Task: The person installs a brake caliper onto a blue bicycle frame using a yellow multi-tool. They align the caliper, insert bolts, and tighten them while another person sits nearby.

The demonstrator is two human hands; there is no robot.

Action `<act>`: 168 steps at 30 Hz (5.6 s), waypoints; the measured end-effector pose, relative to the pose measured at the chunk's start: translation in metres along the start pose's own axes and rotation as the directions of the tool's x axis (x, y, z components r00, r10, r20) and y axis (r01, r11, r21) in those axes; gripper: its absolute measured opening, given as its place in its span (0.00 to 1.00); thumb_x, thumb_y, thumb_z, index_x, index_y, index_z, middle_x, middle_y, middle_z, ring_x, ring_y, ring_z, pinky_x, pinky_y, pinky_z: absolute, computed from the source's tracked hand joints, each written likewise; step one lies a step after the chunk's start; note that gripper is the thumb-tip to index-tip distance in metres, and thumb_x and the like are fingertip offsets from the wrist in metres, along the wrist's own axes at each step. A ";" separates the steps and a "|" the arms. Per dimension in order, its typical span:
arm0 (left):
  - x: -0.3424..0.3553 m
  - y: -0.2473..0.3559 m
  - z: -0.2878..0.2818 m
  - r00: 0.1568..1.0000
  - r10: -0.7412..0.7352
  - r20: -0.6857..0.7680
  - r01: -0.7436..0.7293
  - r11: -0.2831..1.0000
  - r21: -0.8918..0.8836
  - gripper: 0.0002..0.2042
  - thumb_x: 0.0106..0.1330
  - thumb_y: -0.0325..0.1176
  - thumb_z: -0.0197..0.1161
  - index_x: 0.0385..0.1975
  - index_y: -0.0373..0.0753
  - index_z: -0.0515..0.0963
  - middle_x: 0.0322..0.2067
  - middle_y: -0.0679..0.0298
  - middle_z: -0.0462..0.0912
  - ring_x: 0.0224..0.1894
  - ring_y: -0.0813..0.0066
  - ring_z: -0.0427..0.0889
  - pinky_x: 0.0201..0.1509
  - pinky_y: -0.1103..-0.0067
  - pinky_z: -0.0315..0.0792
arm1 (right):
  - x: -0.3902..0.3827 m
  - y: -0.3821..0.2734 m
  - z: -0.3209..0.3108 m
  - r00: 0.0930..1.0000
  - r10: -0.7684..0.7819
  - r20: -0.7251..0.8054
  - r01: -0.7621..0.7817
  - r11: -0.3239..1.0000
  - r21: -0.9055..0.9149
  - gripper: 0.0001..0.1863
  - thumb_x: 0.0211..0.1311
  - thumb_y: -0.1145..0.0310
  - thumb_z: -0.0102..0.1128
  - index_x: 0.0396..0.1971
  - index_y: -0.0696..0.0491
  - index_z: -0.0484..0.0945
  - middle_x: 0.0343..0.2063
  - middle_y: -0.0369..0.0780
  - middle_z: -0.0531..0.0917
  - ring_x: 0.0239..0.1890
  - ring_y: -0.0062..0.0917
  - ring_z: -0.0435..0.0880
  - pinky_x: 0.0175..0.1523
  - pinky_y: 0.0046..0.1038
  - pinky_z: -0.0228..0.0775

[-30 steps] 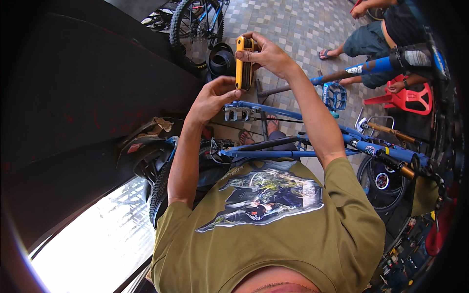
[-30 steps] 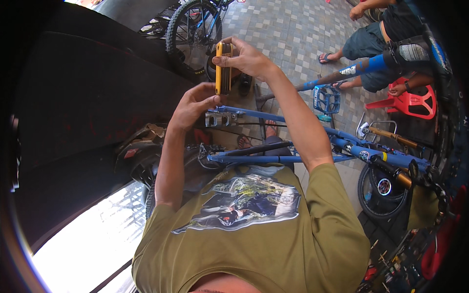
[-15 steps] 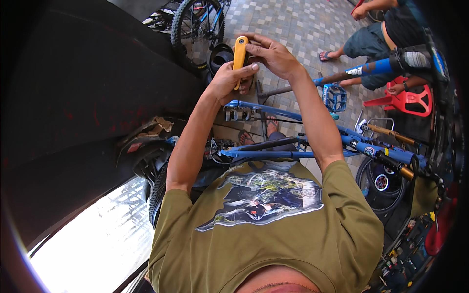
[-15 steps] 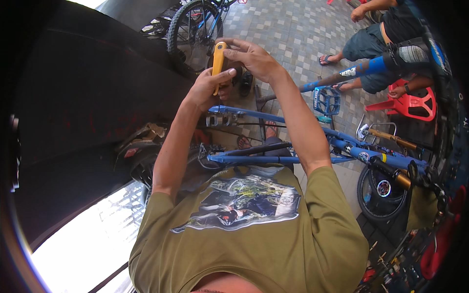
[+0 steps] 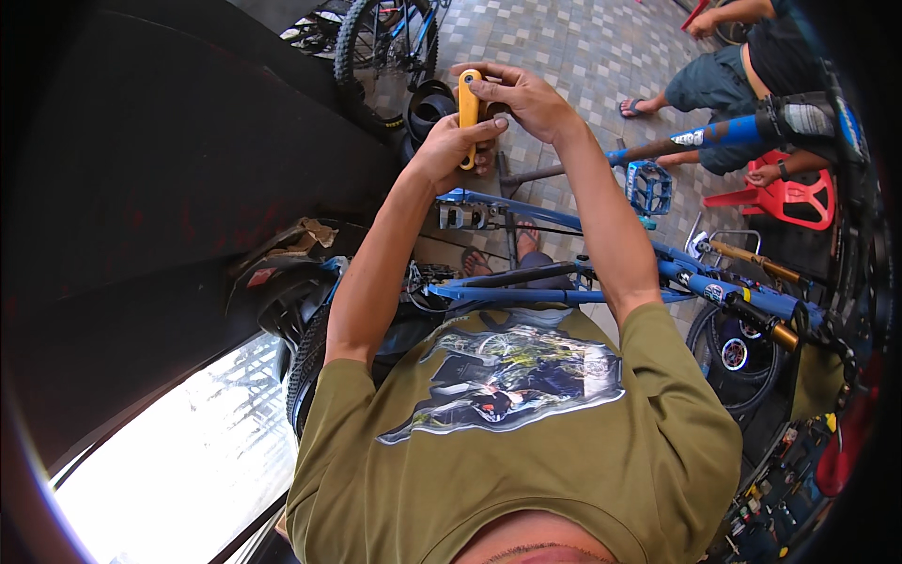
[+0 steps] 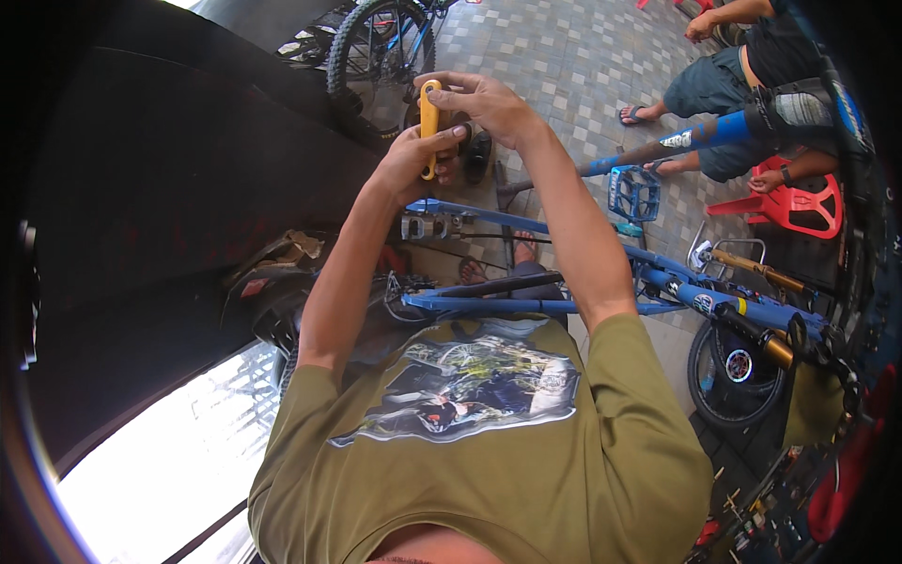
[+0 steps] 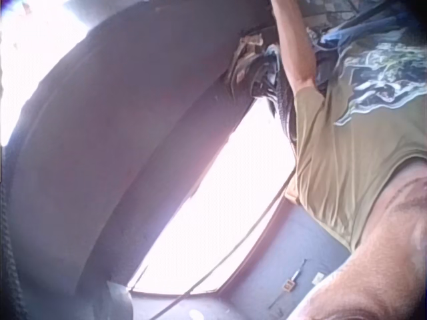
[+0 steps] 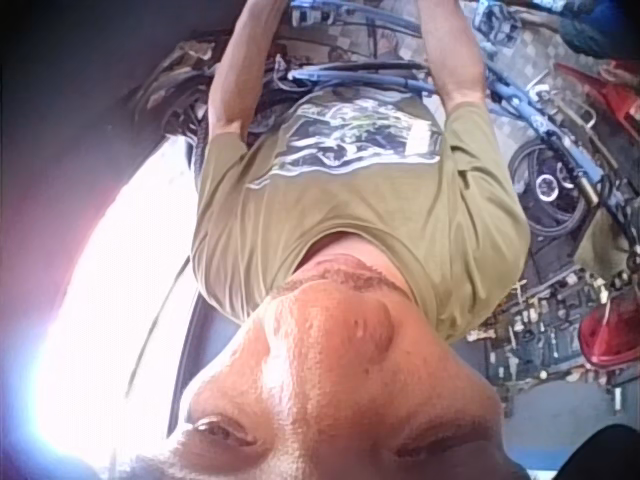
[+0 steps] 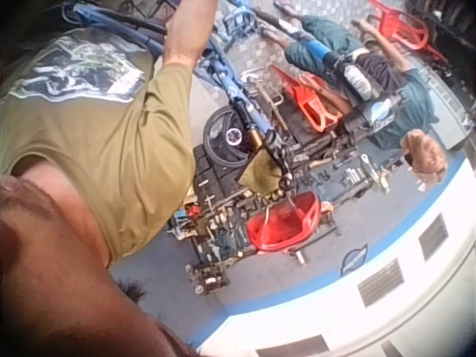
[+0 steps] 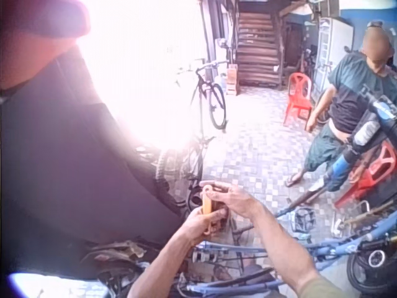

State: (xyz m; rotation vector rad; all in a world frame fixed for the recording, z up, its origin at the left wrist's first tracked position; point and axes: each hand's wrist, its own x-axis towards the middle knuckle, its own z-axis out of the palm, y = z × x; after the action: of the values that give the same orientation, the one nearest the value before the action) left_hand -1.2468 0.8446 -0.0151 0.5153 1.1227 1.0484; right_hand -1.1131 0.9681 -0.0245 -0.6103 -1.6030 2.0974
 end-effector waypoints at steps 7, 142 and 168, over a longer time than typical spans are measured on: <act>0.002 -0.001 0.010 0.933 0.334 -0.137 -0.210 0.811 0.546 0.20 0.65 0.38 0.74 0.50 0.33 0.76 0.35 0.67 0.81 0.33 0.82 0.80 0.32 0.79 0.75 | -0.002 -0.003 0.006 0.968 -0.035 -0.250 -0.089 0.880 -0.466 0.24 0.64 0.52 0.72 0.52 0.54 0.83 0.42 0.35 0.85 0.46 0.20 0.83 0.54 0.25 0.76; -0.005 -0.023 -0.031 0.980 0.102 0.168 -0.033 0.928 -0.371 0.20 0.78 0.48 0.56 0.54 0.36 0.77 0.34 0.60 0.83 0.31 0.70 0.84 0.36 0.73 0.81 | -0.002 -0.001 -0.001 0.955 -0.101 0.278 -0.037 0.892 0.451 0.32 0.75 0.60 0.59 0.72 0.55 0.62 0.63 0.49 0.77 0.64 0.36 0.79 0.62 0.38 0.78; -0.023 -0.003 0.009 0.954 0.252 -0.164 -0.163 0.891 0.424 0.12 0.65 0.39 0.71 0.33 0.38 0.77 0.22 0.67 0.78 0.20 0.80 0.78 0.20 0.81 0.72 | 0.006 -0.012 0.038 0.994 -0.024 -0.109 0.020 0.999 -0.038 0.17 0.72 0.60 0.63 0.51 0.57 0.79 0.36 0.38 0.84 0.36 0.23 0.87 0.43 0.27 0.83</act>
State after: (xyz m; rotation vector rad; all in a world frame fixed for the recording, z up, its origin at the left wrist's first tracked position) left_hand -1.2386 0.8247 -0.0027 0.8861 1.5191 1.0764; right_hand -1.1388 0.9450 -0.0049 -0.7043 -1.5839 1.9872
